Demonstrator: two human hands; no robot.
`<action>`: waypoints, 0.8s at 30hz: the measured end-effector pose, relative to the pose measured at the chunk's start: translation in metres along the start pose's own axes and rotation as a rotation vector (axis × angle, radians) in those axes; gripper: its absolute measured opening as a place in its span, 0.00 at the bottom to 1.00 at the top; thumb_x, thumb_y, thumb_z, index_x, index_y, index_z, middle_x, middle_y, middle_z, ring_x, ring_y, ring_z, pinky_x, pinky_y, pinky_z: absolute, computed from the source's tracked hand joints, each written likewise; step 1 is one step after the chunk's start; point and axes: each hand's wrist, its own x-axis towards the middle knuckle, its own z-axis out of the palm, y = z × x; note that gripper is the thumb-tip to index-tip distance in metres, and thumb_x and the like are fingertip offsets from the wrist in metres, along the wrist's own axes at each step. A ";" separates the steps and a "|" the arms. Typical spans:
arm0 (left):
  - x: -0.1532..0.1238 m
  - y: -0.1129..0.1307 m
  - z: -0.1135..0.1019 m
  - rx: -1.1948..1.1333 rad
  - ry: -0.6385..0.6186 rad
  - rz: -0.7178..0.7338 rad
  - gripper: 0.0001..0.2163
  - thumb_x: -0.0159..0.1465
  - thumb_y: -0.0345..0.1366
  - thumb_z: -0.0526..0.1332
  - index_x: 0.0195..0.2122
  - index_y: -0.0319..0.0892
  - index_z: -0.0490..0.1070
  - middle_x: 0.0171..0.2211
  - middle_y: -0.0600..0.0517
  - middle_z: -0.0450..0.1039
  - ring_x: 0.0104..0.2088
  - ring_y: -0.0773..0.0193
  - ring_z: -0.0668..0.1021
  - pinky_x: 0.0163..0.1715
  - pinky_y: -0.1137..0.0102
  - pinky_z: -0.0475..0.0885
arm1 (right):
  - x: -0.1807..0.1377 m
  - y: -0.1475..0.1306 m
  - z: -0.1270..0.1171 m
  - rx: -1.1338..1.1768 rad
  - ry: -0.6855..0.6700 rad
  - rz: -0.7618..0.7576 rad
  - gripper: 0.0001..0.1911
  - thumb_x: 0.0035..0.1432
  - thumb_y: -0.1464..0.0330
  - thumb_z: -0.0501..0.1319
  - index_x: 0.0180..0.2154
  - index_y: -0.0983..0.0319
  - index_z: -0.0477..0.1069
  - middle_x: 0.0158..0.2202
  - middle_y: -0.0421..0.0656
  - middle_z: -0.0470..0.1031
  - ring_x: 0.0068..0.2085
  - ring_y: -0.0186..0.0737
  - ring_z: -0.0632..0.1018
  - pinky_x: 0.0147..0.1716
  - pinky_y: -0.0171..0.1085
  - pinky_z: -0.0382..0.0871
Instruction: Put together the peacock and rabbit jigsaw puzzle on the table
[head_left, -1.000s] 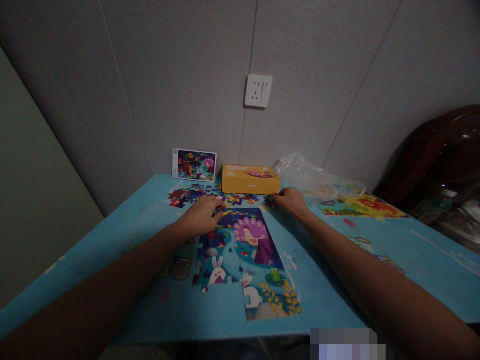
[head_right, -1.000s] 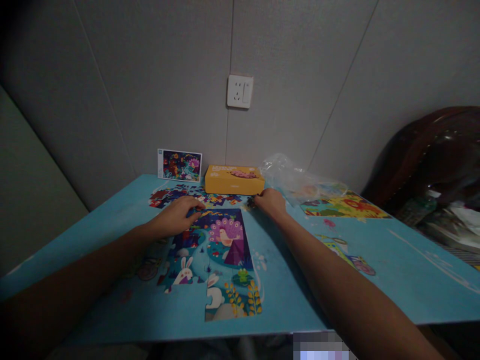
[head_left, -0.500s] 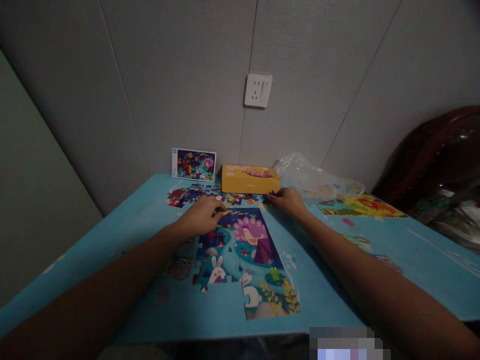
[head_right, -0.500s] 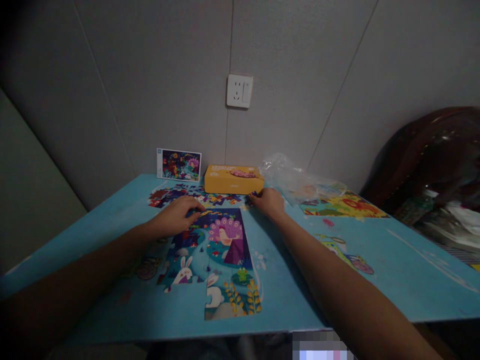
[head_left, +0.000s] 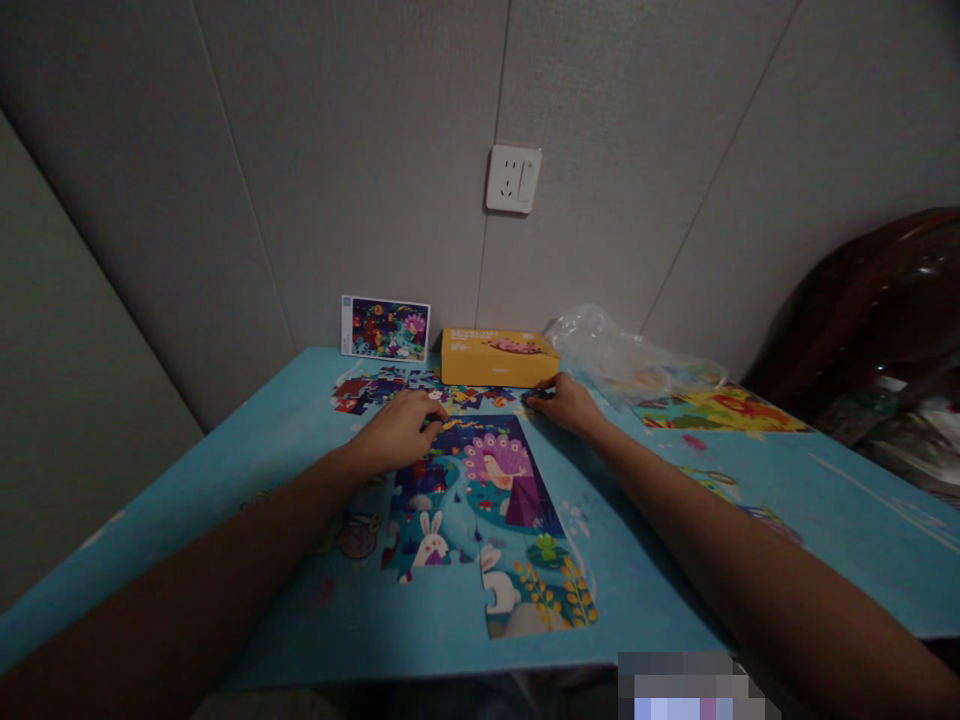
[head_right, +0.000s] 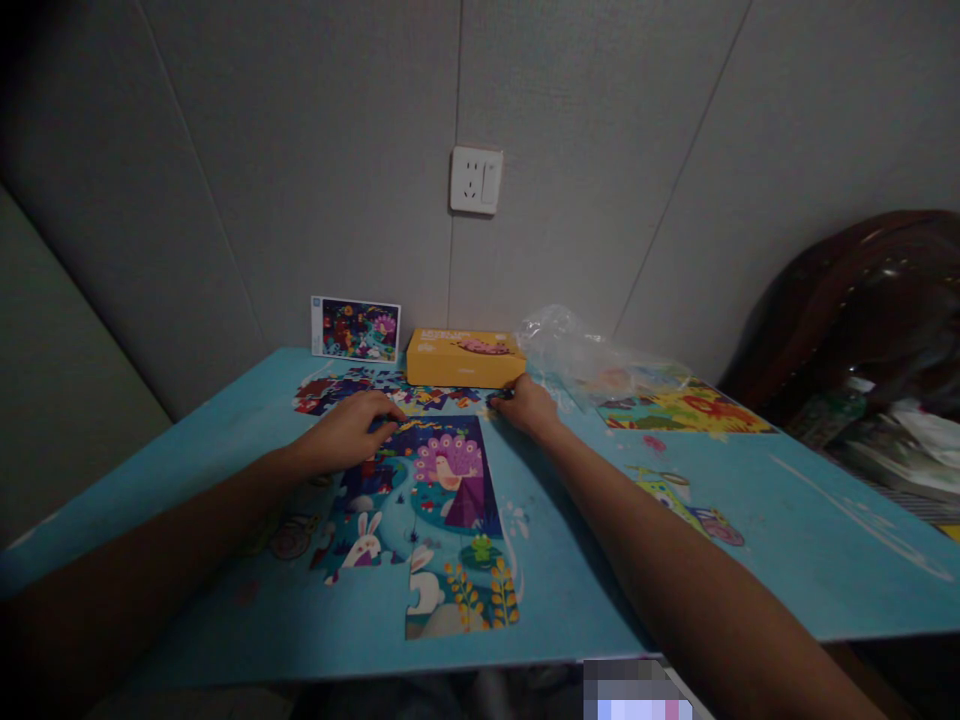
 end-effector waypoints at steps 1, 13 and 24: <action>0.000 -0.003 0.000 0.028 0.019 -0.022 0.11 0.59 0.29 0.57 0.38 0.42 0.79 0.40 0.45 0.79 0.44 0.53 0.78 0.48 0.61 0.71 | -0.001 -0.001 -0.001 -0.013 -0.005 0.000 0.25 0.55 0.58 0.64 0.51 0.65 0.70 0.46 0.53 0.79 0.46 0.49 0.79 0.39 0.38 0.67; -0.006 -0.104 -0.029 0.308 0.249 -0.755 0.17 0.62 0.42 0.57 0.47 0.39 0.76 0.45 0.36 0.74 0.47 0.43 0.74 0.45 0.53 0.70 | -0.011 -0.007 -0.007 -0.244 -0.028 -0.028 0.27 0.58 0.52 0.55 0.47 0.65 0.77 0.47 0.60 0.75 0.48 0.56 0.77 0.43 0.45 0.69; 0.008 -0.069 -0.006 0.127 0.054 -0.059 0.19 0.67 0.48 0.53 0.54 0.50 0.74 0.59 0.51 0.69 0.59 0.49 0.65 0.60 0.53 0.57 | -0.019 -0.014 -0.012 -0.293 -0.026 -0.027 0.28 0.58 0.52 0.54 0.46 0.67 0.76 0.47 0.61 0.74 0.48 0.57 0.77 0.43 0.46 0.69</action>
